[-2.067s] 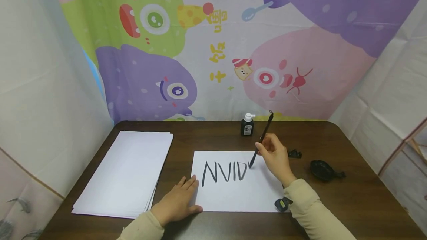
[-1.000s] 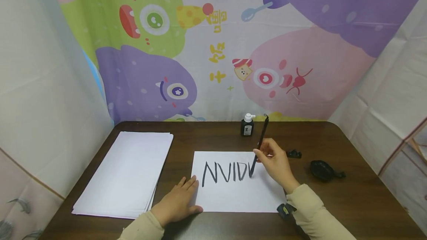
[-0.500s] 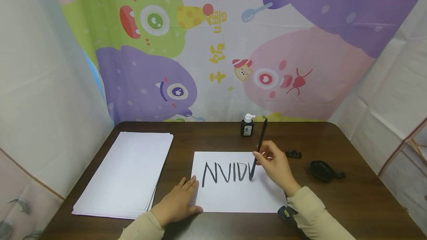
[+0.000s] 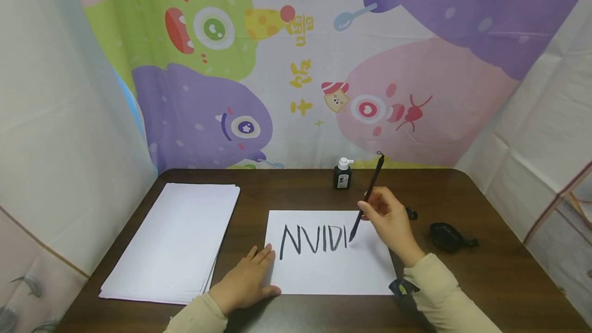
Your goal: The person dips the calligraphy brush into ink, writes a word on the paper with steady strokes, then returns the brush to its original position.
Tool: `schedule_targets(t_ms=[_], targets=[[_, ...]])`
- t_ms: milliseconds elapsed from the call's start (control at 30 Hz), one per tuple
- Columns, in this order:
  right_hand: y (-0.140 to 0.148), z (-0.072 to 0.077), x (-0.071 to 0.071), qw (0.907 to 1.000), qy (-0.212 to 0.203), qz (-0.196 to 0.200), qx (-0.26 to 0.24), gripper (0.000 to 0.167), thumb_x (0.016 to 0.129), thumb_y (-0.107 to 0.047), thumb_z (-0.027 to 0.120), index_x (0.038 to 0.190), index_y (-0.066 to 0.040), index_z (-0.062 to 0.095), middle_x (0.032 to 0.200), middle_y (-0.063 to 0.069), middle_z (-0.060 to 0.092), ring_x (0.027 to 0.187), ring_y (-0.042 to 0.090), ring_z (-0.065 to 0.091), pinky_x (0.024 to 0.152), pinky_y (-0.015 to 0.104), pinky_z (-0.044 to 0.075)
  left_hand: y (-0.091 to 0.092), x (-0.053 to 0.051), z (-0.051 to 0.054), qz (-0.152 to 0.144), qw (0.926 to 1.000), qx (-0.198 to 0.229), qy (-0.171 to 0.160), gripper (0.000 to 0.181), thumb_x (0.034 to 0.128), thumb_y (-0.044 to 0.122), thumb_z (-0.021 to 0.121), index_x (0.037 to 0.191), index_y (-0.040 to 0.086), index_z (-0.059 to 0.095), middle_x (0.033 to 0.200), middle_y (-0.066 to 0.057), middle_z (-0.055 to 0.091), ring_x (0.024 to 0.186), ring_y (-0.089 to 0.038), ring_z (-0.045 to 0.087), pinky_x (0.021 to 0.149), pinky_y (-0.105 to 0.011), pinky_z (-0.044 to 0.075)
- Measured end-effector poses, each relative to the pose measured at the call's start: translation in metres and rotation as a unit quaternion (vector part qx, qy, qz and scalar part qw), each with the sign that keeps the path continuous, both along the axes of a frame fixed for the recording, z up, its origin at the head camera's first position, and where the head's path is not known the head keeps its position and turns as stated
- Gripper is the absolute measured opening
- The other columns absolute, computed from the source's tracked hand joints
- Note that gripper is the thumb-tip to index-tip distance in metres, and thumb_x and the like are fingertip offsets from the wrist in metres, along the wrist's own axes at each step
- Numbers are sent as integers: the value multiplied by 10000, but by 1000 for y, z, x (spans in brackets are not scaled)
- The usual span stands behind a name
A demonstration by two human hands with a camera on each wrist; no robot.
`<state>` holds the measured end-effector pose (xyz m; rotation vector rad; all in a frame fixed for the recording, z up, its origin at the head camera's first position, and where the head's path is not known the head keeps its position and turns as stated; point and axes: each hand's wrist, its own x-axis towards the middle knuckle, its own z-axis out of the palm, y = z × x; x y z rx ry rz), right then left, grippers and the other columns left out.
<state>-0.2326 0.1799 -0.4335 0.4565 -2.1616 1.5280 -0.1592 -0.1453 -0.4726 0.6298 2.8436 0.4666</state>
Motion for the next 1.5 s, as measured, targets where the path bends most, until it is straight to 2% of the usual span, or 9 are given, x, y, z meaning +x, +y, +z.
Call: schedule_targets(t_ms=[267,333,467,633,933,1167,1500], targets=[[2,16,0,9994,95,-193,260,205,848,69,694,1021,79,584,807,170,597,635,235,645,596,299,598,-1,-1,-2,17,10000,-14,13,849,813,453,750,1430,-40,439,1542,-216,377,1392,-526,328,1065,-668,359],[3,16,-3,9992,144,-240,286,214,846,63,700,1034,66,600,813,164,612,650,221,650,598,268,592,-1,-1,-2,22,10000,-11,19,851,813,456,748,1431,-39,437,1543,-215,375,1393,-526,328,1064,-668,360],[9,12,-10,9990,231,-259,268,236,850,21,716,1065,39,620,834,140,640,681,123,637,605,194,574,-1,-1,-2,31,10000,-5,30,853,814,458,746,1433,-39,435,1545,-214,372,1394,-526,325,1064,-668,359],[13,6,-18,9984,354,-203,395,249,872,-26,710,1093,42,617,856,144,651,712,13,600,621,163,565,-1,-1,-2,43,10000,4,18,853,813,456,748,1431,-42,436,1544,-217,373,1395,-526,324,1063,-671,358],[9,-4,-21,9927,579,-225,1033,214,877,-26,705,1076,-63,634,831,50,643,724,33,586,636,163,553,-2,0,-2,7,10000,-2,4,850,815,454,747,1433,-40,434,1543,-218,373,1395,-525,325,1065,-671,356],[4,-6,-20,9857,973,-315,1336,223,838,-3,738,1041,-47,656,812,32,634,716,30,556,590,169,503,-2,0,-2,-5,10000,40,17,846,816,450,748,1430,-41,437,1541,-221,376,1393,-525,327,1059,-673,361],[1,-12,-21,9848,1015,-241,1391,214,835,-8,743,1030,-28,659,827,45,649,719,10,554,601,159,513,-2,0,-3,-17,10000,32,20,844,819,447,747,1431,-44,435,1541,-221,376,1393,-526,328,1058,-672,363]])
